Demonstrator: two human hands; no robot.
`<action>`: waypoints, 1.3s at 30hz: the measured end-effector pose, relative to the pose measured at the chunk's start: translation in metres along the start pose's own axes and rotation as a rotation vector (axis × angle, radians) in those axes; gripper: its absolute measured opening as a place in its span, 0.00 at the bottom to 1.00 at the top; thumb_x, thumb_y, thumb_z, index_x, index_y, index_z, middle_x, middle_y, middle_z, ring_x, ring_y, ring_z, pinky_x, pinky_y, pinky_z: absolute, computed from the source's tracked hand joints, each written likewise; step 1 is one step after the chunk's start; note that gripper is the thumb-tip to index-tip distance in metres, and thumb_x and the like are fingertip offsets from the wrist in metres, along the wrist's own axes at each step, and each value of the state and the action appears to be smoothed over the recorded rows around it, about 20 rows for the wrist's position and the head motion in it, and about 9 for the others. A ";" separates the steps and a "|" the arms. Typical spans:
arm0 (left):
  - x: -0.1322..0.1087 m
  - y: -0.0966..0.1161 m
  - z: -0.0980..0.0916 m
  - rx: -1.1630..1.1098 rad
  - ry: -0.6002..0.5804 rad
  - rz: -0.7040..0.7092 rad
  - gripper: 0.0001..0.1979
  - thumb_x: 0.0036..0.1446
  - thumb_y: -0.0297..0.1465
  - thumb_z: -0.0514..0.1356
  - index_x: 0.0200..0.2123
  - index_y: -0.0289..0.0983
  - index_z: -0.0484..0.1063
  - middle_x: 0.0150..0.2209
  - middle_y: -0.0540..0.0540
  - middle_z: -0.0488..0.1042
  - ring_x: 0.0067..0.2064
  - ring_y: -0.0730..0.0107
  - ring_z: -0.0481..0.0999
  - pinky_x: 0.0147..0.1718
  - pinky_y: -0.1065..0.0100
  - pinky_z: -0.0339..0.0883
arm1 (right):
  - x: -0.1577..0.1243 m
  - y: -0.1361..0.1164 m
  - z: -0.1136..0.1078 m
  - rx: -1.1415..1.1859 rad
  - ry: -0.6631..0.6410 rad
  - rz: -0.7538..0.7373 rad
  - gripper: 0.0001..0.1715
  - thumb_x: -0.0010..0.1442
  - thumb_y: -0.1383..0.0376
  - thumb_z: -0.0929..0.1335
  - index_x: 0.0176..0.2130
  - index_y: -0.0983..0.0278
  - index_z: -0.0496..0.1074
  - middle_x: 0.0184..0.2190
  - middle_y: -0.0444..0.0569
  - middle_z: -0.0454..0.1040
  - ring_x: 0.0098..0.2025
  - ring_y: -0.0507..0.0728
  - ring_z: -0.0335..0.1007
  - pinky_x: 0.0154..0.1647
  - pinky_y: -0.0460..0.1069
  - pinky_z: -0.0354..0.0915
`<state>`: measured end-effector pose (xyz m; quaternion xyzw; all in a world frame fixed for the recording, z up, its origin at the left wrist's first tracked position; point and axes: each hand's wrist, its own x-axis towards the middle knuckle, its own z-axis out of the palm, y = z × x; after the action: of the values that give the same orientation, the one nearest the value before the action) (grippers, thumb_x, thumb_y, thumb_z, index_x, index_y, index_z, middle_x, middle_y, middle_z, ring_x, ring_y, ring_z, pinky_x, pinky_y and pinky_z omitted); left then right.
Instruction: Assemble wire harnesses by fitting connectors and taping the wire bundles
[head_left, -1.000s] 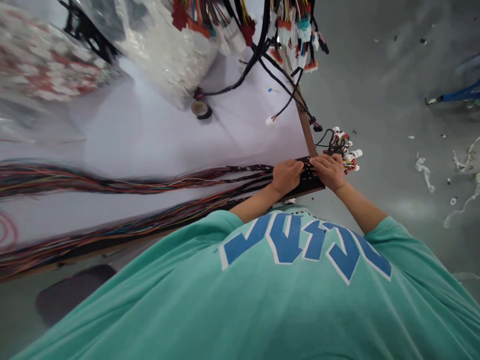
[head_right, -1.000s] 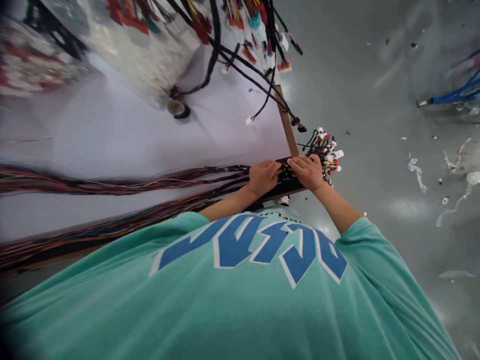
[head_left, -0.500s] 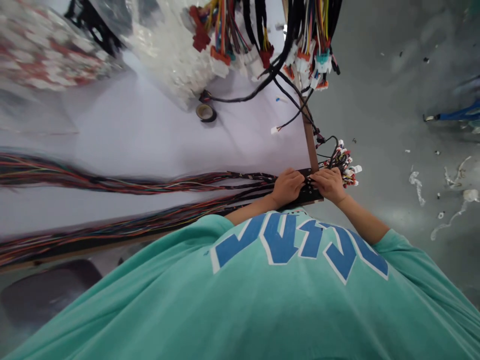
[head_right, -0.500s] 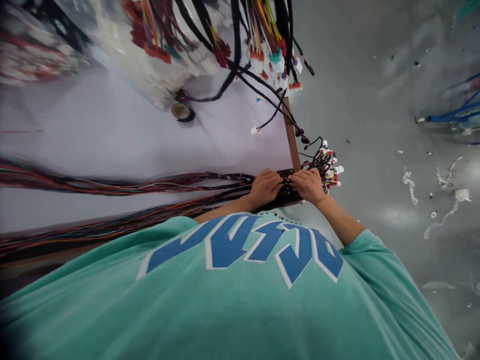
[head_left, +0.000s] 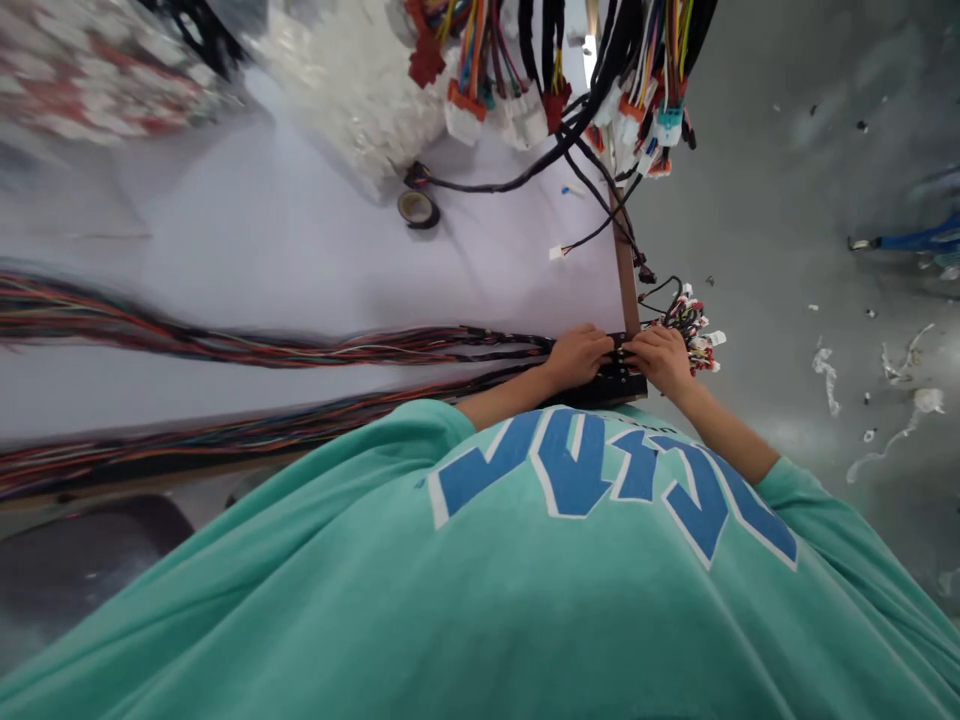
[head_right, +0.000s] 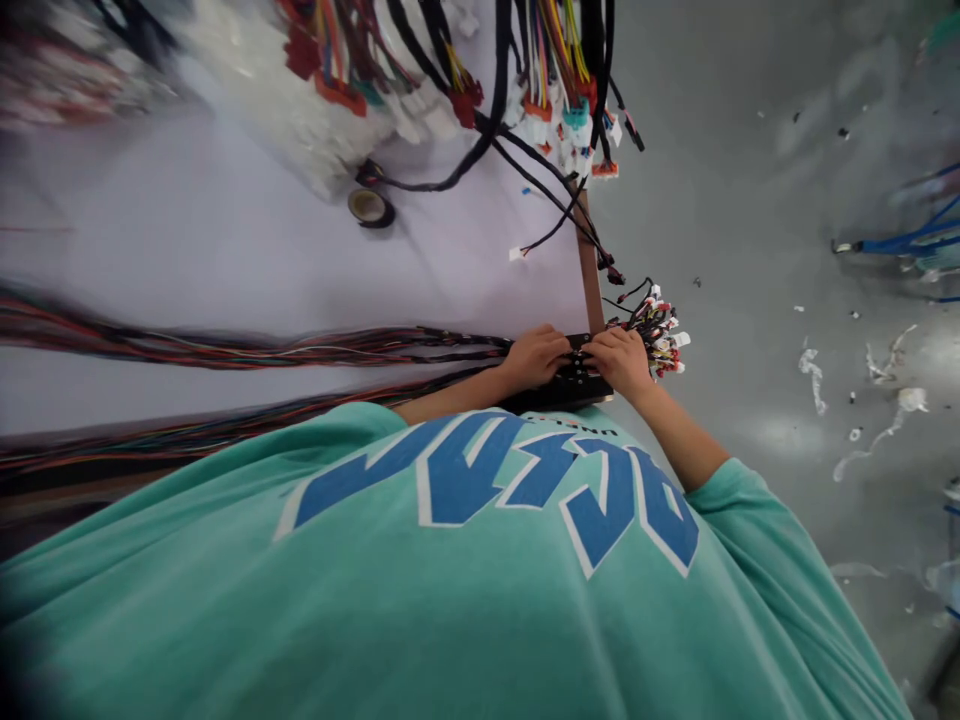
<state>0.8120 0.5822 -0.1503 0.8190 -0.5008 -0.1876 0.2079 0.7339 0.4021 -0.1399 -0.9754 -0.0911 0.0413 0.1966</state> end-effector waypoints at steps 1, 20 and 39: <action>-0.003 0.001 -0.002 0.007 -0.001 -0.026 0.10 0.58 0.30 0.53 0.36 0.34 0.72 0.34 0.41 0.75 0.39 0.60 0.71 0.38 0.62 0.63 | 0.001 0.002 0.001 0.027 0.010 0.013 0.11 0.59 0.61 0.66 0.39 0.59 0.77 0.37 0.49 0.77 0.42 0.57 0.66 0.41 0.52 0.53; -0.236 -0.104 -0.007 0.157 0.413 -1.041 0.33 0.54 0.36 0.58 0.61 0.28 0.56 0.63 0.30 0.53 0.66 0.48 0.47 0.63 0.50 0.35 | 0.022 -0.082 0.065 -0.136 0.153 -0.063 0.32 0.58 0.62 0.64 0.60 0.69 0.57 0.59 0.62 0.60 0.62 0.64 0.52 0.60 0.61 0.52; -0.388 -0.202 -0.072 -0.989 1.376 -1.525 0.12 0.45 0.21 0.58 0.36 0.32 0.68 0.28 0.45 0.72 0.34 0.65 0.75 0.37 0.63 0.73 | 0.088 -0.068 0.028 -0.727 -0.193 0.120 0.37 0.49 0.66 0.67 0.58 0.71 0.57 0.51 0.67 0.66 0.49 0.68 0.67 0.47 0.59 0.62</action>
<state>0.8332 1.0250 -0.1585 0.6674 0.4767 0.0469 0.5702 0.8056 0.4909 -0.1430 -0.9766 -0.0608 0.1096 -0.1746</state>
